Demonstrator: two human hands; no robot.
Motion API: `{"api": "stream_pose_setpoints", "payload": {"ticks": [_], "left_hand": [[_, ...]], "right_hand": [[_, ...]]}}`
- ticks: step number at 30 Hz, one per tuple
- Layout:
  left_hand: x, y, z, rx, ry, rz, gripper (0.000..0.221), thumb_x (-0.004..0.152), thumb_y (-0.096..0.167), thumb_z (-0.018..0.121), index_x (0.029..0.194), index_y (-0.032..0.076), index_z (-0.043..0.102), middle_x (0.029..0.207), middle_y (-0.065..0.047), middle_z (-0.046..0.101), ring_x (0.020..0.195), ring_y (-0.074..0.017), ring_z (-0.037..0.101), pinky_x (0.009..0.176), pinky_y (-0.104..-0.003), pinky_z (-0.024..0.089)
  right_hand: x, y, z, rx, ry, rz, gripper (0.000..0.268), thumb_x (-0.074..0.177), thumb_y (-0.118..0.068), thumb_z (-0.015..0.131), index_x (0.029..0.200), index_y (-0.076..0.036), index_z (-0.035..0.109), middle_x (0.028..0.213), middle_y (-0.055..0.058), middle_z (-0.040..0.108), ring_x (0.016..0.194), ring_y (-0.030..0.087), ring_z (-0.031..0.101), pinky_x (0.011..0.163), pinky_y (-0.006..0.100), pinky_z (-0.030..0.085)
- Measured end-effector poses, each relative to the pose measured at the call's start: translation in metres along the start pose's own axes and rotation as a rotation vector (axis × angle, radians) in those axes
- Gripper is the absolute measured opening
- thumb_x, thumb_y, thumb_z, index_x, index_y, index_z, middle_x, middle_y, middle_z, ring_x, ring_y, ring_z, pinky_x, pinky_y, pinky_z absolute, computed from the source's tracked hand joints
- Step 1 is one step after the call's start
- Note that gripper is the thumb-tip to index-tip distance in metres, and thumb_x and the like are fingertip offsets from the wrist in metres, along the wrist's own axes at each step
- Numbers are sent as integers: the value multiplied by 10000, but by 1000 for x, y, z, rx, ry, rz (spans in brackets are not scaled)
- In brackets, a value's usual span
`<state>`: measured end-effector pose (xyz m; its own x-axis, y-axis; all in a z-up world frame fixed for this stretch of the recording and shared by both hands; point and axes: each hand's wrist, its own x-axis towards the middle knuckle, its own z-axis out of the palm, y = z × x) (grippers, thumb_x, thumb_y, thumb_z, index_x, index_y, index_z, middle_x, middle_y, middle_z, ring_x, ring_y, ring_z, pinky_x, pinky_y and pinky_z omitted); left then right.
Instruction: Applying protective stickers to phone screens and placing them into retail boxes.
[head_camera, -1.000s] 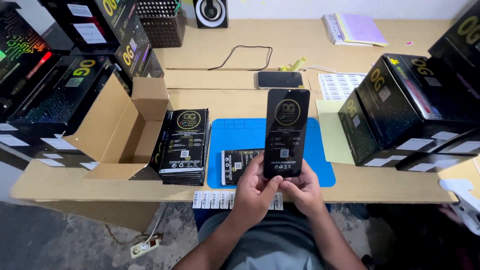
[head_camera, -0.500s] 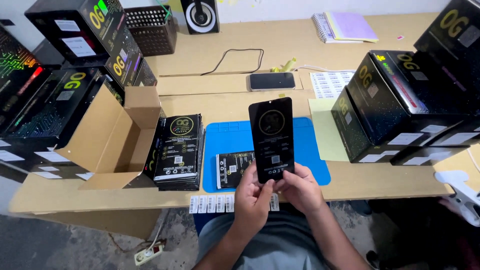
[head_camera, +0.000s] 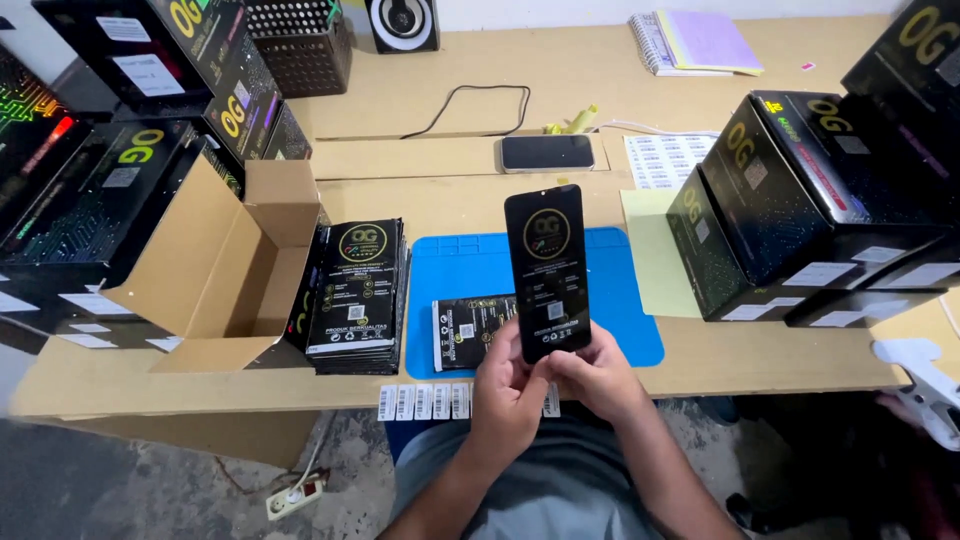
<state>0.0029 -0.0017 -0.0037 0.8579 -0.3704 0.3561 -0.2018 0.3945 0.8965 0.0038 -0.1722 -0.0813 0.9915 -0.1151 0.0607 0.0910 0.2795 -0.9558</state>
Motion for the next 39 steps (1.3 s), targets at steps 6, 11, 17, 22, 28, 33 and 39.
{"api": "stream_pose_setpoints", "payload": {"ticks": [6,11,17,22,28,33,39], "left_hand": [[-3,3,3,166,-16,19,510,1005,109,562,1488,32,419,1259,-182,723,1100,-260,751,868,-332,625],[-5,-5,3,231,2,17,480,969,51,550,1443,41,478,1121,-141,773,875,-186,750,723,-295,593],[-5,-9,3,89,-20,-2,486,984,49,573,1455,17,458,1203,-177,737,1040,-235,742,847,-315,615],[-5,-11,2,-23,-30,-18,469,988,17,557,1444,-13,449,1235,-200,720,1072,-252,757,949,-330,621],[-7,-7,2,84,-33,35,474,1000,87,565,1449,-7,448,1310,-179,691,1174,-241,690,950,-326,584],[-5,3,1,10,7,-62,509,971,57,600,1447,-10,433,1224,-217,724,1054,-260,767,969,-335,630],[-4,-12,-1,-110,19,-36,493,983,67,612,1428,-22,420,1315,-214,661,1097,-248,724,996,-335,614]], "right_hand": [[-1,-15,6,196,-139,22,314,858,-85,785,1122,7,643,982,166,740,846,284,732,741,443,628],[-3,-22,9,254,-205,12,216,903,-136,761,1030,19,680,941,173,751,800,299,744,714,427,630],[-3,-11,1,385,-185,26,135,927,-105,712,974,21,698,909,162,752,784,282,729,739,399,596],[0,-3,-12,468,-199,125,258,998,-242,626,1111,-10,621,927,169,728,684,267,698,556,339,504],[-2,-13,-8,581,-481,202,653,1080,-514,297,1530,-65,445,1420,235,608,1283,408,594,1095,527,411],[-6,-44,17,626,-482,-18,752,1089,-605,213,1469,-22,498,1368,193,632,1191,310,631,995,429,495],[-3,-8,3,295,-46,-115,450,963,-96,565,1399,13,550,1281,168,649,1118,278,642,834,373,569]]}}
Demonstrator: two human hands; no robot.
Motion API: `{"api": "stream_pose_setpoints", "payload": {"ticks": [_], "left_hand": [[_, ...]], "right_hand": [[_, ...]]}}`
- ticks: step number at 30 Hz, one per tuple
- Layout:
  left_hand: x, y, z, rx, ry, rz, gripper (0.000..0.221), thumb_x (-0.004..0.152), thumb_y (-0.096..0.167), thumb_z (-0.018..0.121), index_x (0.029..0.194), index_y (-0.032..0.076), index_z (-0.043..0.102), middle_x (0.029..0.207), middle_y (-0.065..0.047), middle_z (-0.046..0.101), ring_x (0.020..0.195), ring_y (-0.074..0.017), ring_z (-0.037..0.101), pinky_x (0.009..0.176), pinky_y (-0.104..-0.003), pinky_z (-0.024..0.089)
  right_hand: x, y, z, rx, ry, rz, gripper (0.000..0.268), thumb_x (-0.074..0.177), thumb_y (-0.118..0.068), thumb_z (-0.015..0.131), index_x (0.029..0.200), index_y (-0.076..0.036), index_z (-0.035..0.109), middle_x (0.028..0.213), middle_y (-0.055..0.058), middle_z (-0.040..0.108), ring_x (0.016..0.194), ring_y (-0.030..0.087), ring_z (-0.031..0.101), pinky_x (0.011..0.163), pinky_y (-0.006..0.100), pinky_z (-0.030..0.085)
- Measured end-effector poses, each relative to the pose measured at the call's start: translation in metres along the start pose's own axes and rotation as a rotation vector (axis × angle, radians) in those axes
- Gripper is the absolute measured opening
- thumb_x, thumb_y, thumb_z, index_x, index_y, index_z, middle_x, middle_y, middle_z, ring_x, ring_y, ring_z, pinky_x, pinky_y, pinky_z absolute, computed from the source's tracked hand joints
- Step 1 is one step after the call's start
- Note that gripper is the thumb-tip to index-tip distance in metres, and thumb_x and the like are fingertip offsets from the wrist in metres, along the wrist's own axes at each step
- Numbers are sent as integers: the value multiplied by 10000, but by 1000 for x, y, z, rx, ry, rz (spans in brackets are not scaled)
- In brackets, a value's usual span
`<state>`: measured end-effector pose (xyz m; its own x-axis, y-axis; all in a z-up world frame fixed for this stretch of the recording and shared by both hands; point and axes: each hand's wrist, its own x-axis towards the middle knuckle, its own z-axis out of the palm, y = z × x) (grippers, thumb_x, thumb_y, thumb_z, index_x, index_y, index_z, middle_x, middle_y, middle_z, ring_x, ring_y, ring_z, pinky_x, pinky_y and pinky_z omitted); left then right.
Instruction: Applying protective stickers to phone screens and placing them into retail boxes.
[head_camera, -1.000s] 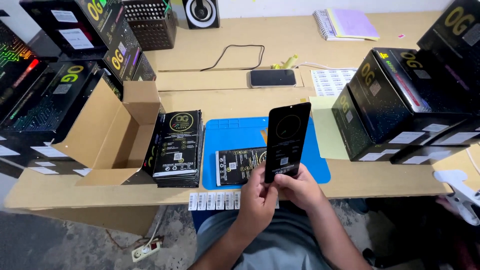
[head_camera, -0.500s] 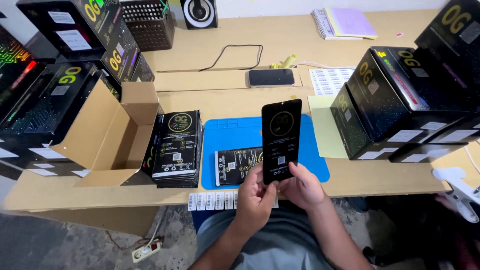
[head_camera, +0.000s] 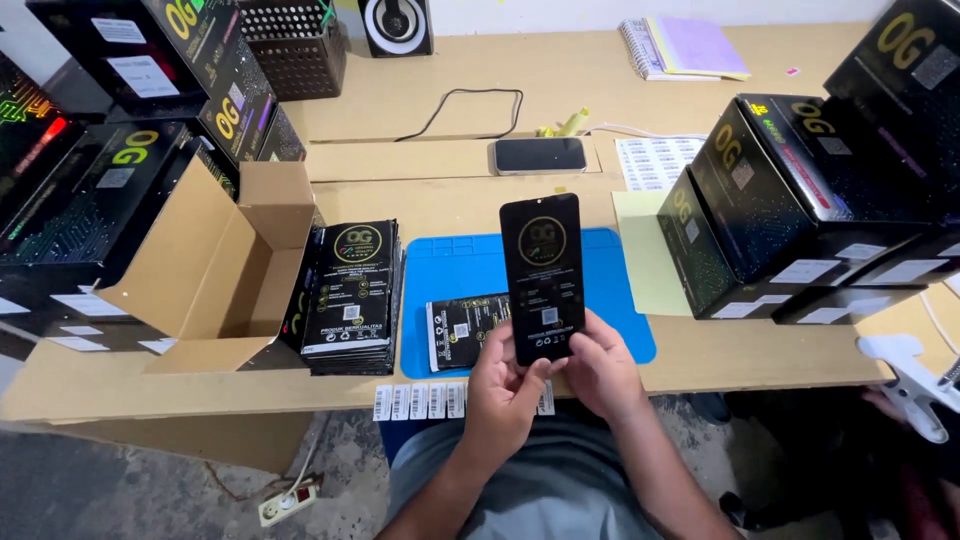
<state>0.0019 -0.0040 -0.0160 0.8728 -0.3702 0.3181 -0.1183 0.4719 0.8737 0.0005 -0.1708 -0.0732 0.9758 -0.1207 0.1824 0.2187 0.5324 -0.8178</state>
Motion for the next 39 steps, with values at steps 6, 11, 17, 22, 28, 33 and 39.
{"api": "stream_pose_setpoints", "payload": {"ticks": [6,11,17,22,28,33,39], "left_hand": [[0,3,0,64,24,20,498,975,26,592,1444,-13,427,1289,-214,688,1133,-254,722,941,-307,620],[-2,6,3,57,30,2,504,979,56,600,1448,-20,432,1247,-204,720,1053,-247,759,904,-300,621],[-2,8,2,66,13,9,466,977,45,590,1415,-27,450,1263,-204,698,1086,-263,736,980,-350,613],[-3,2,4,96,-67,-22,476,979,30,584,1434,-10,451,1210,-187,729,1048,-246,760,955,-335,625],[-3,5,4,203,-83,9,437,967,49,591,1394,1,512,1245,-173,716,1140,-245,724,956,-328,606],[-3,9,5,265,-96,26,419,970,45,588,1383,9,527,1207,-155,744,1114,-227,739,910,-313,616],[-2,12,1,196,-50,20,409,980,52,585,1377,-13,513,1183,-183,743,1038,-244,773,972,-348,633]], "right_hand": [[-1,7,-6,21,27,4,279,1023,-126,592,1253,20,654,1131,142,720,841,213,697,669,286,579],[2,-12,9,249,-202,3,390,1083,-241,434,1259,50,623,1135,209,729,966,317,707,841,406,561],[2,-17,10,268,-235,-26,576,1117,-395,307,1305,31,646,1203,210,722,1075,335,687,931,456,524],[1,-6,7,48,36,-128,504,982,-339,634,1291,56,590,1135,189,687,978,303,699,775,398,583],[1,-2,2,34,361,-80,275,958,-117,611,1202,3,654,1069,168,728,928,318,719,780,456,583],[2,-8,-2,307,-28,-53,362,1083,-289,489,1231,13,622,1065,176,731,848,294,712,622,374,550],[4,-34,36,449,-96,-75,544,1111,-429,363,1305,8,623,1281,200,674,1188,329,631,1035,451,447]]}}
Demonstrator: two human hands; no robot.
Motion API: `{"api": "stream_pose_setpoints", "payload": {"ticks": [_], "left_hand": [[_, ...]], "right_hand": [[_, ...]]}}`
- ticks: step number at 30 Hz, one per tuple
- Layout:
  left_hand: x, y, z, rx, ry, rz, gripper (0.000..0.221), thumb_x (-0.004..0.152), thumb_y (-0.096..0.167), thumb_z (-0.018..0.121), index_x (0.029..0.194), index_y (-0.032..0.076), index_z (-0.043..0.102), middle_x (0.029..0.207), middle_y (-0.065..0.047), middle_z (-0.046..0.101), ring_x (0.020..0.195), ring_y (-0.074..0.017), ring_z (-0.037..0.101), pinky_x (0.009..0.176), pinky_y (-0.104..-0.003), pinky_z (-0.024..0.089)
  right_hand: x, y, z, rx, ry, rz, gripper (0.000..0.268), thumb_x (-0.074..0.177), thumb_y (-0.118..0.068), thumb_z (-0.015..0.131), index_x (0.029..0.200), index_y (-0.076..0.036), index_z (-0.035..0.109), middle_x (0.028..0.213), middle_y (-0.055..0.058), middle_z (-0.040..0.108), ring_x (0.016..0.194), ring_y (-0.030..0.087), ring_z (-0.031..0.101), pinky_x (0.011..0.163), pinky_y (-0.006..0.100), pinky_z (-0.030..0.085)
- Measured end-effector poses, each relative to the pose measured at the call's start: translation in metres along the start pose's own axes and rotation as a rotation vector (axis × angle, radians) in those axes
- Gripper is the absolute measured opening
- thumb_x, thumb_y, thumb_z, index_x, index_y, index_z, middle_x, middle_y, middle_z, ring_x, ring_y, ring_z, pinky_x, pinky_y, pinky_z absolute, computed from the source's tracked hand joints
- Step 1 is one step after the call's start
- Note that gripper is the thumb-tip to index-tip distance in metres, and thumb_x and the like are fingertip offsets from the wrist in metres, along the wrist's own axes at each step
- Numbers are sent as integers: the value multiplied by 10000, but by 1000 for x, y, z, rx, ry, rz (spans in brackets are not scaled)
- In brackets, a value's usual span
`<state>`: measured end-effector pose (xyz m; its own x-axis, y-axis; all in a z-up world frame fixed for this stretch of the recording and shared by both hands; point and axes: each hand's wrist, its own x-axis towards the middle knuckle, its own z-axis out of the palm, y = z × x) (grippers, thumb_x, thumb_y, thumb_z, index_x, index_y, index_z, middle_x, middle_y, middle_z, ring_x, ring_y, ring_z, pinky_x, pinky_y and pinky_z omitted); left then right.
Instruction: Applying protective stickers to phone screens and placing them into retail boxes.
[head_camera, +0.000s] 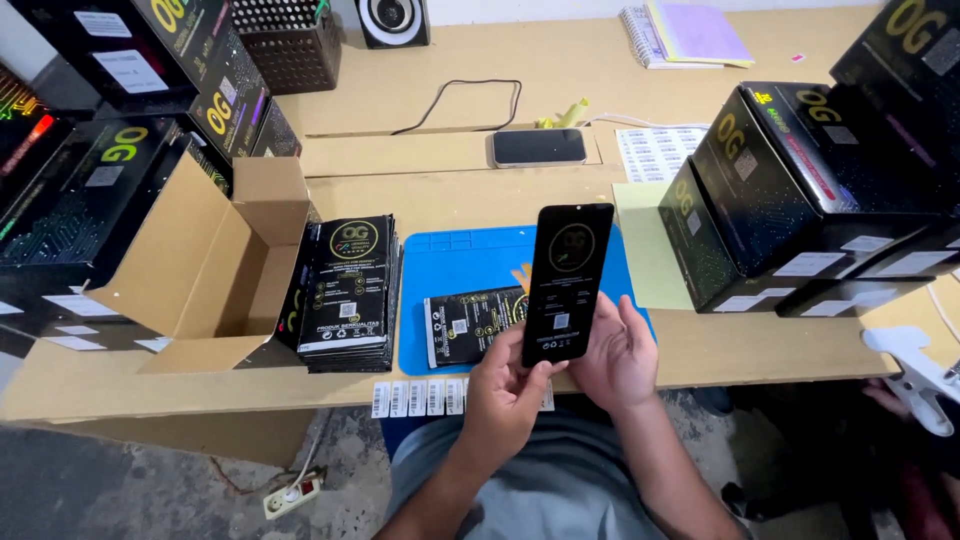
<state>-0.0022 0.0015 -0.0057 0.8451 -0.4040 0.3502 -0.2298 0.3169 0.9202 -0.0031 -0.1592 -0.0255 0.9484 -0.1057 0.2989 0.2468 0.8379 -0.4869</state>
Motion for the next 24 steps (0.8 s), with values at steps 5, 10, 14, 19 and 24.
{"api": "stream_pose_setpoints", "payload": {"ticks": [5,10,14,19,24], "left_hand": [[1,-2,-5,-33,8,-19,448,960,41,596,1397,-7,509,1233,-176,715,1104,-231,721,971,-345,618],[2,8,-7,73,-11,-39,475,931,76,627,1396,17,545,1251,-143,718,1134,-216,716,948,-309,597],[3,14,-10,357,40,175,528,925,84,623,1436,20,505,1317,-153,622,1182,-255,653,998,-353,569],[-4,21,-11,524,70,385,545,1035,187,548,1520,-8,394,1474,-210,453,1406,-357,486,1166,-459,446],[-6,27,-11,532,-112,312,639,1104,384,461,1649,230,164,1646,-271,211,1546,-456,279,1222,-545,336]], "right_hand": [[-8,11,-34,-347,-20,2,465,1024,-322,530,1303,40,614,1177,188,706,1029,312,693,839,417,559],[-15,18,-43,-452,56,-133,265,979,-106,647,1198,39,682,1178,174,718,1062,318,691,904,450,564],[-16,20,-37,-631,50,-231,279,997,-152,642,1204,28,691,1209,143,716,1096,270,678,931,419,550],[-23,16,-25,-1222,62,-317,269,1001,-172,572,1204,-41,691,1187,90,707,1053,220,661,886,376,553],[-16,16,11,-1431,-313,-593,214,1035,-320,579,1073,-151,704,1157,63,705,1073,277,666,971,443,520]]}}
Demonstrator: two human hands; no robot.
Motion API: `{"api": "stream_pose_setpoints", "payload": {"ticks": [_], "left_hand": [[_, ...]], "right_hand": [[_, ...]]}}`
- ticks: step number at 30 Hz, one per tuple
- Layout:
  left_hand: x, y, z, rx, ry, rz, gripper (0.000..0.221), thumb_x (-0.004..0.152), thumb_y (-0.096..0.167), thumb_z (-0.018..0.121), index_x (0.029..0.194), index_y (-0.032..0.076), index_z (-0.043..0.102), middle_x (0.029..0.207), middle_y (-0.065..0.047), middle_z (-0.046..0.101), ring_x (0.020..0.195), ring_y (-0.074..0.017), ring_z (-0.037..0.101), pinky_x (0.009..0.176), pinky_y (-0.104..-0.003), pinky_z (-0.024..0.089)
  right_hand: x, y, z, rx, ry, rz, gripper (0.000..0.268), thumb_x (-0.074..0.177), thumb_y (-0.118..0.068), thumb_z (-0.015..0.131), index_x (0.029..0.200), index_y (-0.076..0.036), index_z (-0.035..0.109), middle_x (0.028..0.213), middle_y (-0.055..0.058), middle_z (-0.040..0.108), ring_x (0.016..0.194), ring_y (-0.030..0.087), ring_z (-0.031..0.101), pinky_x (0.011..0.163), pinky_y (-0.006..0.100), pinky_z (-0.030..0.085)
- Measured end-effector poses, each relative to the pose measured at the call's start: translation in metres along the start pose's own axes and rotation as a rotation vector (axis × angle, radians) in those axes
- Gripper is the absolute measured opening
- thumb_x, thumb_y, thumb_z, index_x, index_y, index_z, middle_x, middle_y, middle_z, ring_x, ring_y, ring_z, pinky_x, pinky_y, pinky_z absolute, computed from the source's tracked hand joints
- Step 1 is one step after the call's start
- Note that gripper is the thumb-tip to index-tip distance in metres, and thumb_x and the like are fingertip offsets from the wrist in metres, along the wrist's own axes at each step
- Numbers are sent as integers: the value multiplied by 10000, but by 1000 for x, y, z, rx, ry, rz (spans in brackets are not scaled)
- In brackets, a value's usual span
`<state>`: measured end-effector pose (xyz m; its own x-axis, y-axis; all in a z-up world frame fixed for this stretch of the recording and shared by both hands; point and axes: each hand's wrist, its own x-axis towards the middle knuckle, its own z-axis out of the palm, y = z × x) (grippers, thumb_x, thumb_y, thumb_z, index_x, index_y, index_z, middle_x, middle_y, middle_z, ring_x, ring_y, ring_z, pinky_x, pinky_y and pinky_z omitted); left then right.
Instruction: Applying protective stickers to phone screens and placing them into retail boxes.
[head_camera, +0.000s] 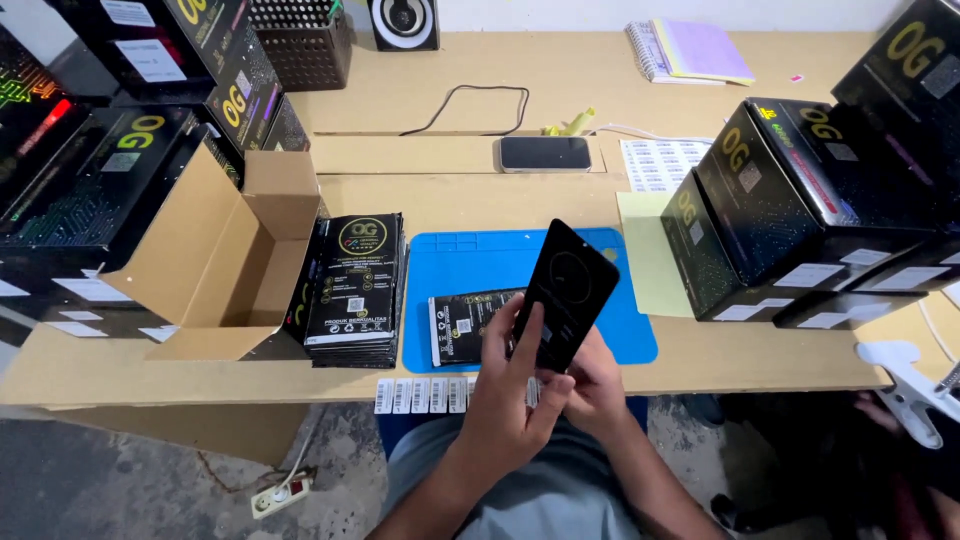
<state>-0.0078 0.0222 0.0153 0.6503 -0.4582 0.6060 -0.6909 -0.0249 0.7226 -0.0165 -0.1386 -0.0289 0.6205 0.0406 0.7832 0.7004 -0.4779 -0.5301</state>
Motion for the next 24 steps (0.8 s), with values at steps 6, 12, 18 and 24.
{"api": "stream_pose_setpoints", "payload": {"ticks": [6,12,18,24], "left_hand": [[6,-4,-7,-375,127,-109,442,1080,299,385,1396,6,486,1281,-139,545,1156,-239,559,1030,-371,456],[-12,-77,7,-1172,627,-725,567,965,56,495,1529,3,484,1419,-207,619,1233,-318,600,1021,-397,482],[-13,-50,-17,-1296,270,-392,793,768,-108,458,1539,23,329,1225,-437,629,1098,-534,653,931,-583,577],[-19,-50,-27,-1337,117,-224,913,711,-192,356,1586,20,202,1312,-467,542,1272,-560,558,1039,-559,538]], "right_hand": [[-2,-1,-1,217,-104,-55,632,1089,-436,545,1570,-56,391,1308,169,521,1064,247,506,824,330,541],[-1,-10,-7,276,-120,36,501,1056,-276,536,1498,-46,491,1429,220,569,1035,236,575,783,303,546],[-8,-3,-6,359,-38,-48,349,979,-53,482,1291,-51,640,1181,152,595,869,197,654,698,281,579],[-38,-12,-43,888,-340,354,309,993,-177,508,1188,-10,682,825,94,682,642,154,631,530,260,469]]}}
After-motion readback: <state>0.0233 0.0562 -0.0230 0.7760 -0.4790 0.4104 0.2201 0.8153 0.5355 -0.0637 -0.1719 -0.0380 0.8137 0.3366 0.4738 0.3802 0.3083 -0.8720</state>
